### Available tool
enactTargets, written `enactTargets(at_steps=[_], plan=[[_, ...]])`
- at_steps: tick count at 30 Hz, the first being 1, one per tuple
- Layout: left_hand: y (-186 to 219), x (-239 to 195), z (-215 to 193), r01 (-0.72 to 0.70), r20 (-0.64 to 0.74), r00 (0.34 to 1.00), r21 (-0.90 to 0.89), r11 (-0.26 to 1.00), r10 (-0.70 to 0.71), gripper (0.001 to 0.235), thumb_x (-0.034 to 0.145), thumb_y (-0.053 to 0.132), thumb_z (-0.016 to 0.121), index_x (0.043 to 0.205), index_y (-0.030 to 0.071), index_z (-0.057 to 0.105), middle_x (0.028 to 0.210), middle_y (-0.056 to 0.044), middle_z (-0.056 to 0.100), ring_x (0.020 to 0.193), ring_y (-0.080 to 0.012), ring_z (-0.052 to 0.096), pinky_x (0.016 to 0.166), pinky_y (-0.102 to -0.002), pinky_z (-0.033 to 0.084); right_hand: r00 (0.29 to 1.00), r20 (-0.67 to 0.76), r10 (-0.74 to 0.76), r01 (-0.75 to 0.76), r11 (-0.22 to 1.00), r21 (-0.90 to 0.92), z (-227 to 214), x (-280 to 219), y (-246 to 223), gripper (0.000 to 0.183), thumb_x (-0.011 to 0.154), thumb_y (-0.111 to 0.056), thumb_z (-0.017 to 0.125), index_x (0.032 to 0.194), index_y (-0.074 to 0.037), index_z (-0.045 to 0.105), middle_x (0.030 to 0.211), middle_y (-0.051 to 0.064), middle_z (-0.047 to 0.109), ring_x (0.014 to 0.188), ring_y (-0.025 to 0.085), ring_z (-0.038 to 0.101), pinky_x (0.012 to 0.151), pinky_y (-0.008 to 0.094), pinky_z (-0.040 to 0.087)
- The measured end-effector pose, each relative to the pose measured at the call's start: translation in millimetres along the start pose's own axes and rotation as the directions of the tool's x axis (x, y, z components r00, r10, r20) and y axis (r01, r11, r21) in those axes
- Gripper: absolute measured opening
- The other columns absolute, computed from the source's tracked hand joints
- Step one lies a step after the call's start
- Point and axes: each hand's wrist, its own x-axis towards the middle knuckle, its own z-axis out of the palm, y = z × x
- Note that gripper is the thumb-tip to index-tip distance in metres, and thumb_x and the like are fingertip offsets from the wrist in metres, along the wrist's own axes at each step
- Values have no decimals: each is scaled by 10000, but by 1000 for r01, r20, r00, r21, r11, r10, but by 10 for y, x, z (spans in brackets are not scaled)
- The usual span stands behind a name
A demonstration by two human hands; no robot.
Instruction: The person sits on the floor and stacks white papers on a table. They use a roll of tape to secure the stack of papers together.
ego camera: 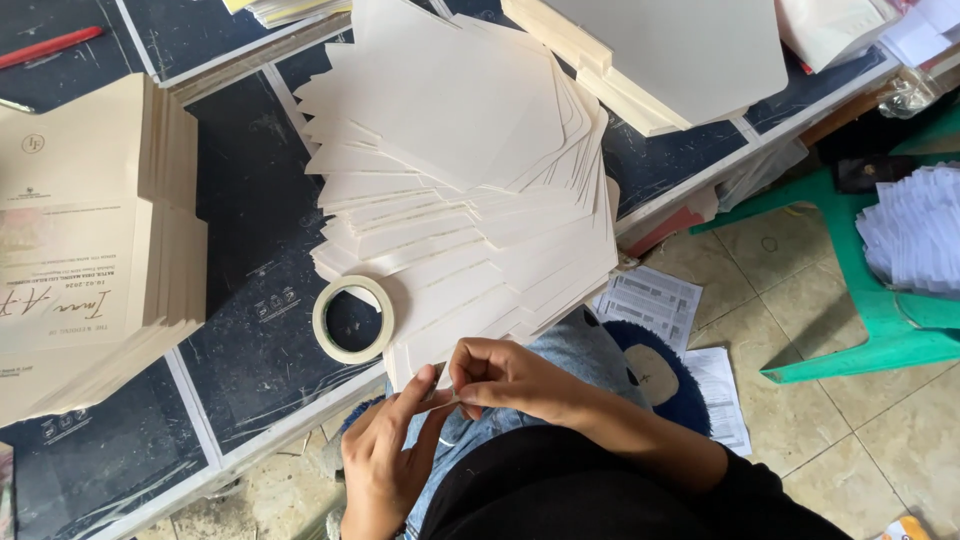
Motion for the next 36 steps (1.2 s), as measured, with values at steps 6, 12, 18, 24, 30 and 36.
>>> enactTargets(at_steps=[6,12,18,24,30,36], plan=[[121,140,-116,75,95,994,-202,977,-57,574,920,41,881,1419,44,597,1080,-52,839,917,-159,821,829,-287,656,998,-28,-51,44,980,-195,1,-144,12,102,969,-176,638,1031,-95,626,849,49,685,782,144,670,737,279,548],[208,216,-69,1,75,997,-137,991,9,458,958,42,859,1364,48,646,1016,-45,818,837,-155,780,744,-287,614,967,-125,-223,127,842,-524,113,-203,-11,103,850,-75,661,891,-131,585,746,-31,593,674,113,527,671,294,441],[190,248,-39,-53,93,994,-30,998,55,463,981,83,867,1387,53,646,1049,6,794,871,-142,733,801,-312,483,952,-98,-291,159,739,-655,108,-228,-26,173,848,9,676,891,-119,568,743,-12,684,627,117,633,568,267,480],[96,217,76,61,-193,980,35,997,-53,442,961,66,882,1328,36,637,1059,-42,841,860,-126,774,774,-271,603,755,-143,-640,347,576,-741,-148,-187,64,172,941,22,552,1092,-20,622,1090,136,763,851,170,635,752,259,497],[245,103,486,114,-253,930,-491,864,-267,614,870,-67,916,1353,55,557,1099,-165,796,929,-232,868,829,-294,743,850,-95,-518,432,789,-438,222,-191,-213,624,1170,-584,450,1431,-28,558,1395,186,630,1287,309,658,1062,471,622],[400,149,630,197,-83,899,-801,566,-430,579,926,4,848,1343,47,449,1151,-163,686,1042,-284,753,993,-411,617,784,-16,-620,600,752,274,187,-89,-161,961,1068,-854,256,1767,-198,307,1679,291,485,1594,467,477,1350,670,391]])
